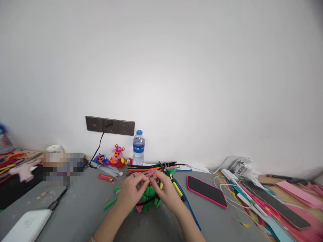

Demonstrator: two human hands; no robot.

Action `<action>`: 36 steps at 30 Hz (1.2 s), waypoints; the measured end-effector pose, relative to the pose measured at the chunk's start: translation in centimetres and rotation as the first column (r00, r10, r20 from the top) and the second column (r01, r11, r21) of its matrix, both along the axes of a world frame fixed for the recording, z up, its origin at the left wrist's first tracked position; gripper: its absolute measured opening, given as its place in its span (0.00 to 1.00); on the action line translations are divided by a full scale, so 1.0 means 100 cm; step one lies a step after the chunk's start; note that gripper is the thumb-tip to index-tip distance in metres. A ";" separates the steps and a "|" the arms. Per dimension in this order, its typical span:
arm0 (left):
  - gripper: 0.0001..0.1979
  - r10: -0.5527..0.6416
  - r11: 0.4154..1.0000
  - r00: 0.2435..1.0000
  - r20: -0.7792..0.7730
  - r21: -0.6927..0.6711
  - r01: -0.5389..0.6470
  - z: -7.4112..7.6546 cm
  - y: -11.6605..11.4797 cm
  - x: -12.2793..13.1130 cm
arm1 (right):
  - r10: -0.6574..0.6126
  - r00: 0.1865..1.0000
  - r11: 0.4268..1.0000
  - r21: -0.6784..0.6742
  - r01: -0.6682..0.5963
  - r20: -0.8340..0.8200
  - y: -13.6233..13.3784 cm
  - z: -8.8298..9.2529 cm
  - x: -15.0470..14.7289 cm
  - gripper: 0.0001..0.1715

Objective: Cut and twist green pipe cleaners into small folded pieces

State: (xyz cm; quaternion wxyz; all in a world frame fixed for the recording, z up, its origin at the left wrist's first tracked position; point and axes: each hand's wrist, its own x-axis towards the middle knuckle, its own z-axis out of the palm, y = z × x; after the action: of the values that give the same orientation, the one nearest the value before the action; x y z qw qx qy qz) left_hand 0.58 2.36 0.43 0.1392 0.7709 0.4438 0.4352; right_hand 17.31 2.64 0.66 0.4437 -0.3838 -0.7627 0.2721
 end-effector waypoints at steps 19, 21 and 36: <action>0.13 0.162 0.878 0.534 0.830 -0.369 0.307 0.018 0.018 -0.033 | 0.144 0.985 0.988 -0.065 -0.138 0.100 -0.017 0.002 -0.026 0.07; 0.14 0.243 0.889 0.432 0.869 -0.377 0.259 0.018 0.026 -0.045 | 0.182 0.970 0.983 -0.066 -0.174 0.158 -0.021 -0.001 -0.036 0.08; 0.16 0.343 0.877 0.233 0.910 -0.399 0.267 0.010 0.032 -0.054 | 0.239 0.890 0.969 -0.041 -0.242 0.388 -0.031 -0.019 -0.054 0.05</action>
State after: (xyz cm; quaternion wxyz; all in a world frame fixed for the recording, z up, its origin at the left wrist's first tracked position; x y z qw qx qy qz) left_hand -4.87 5.51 1.39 0.5572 0.2598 0.3718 0.6956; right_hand 11.88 -0.42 -1.21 0.2474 -0.3311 -0.8784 0.2399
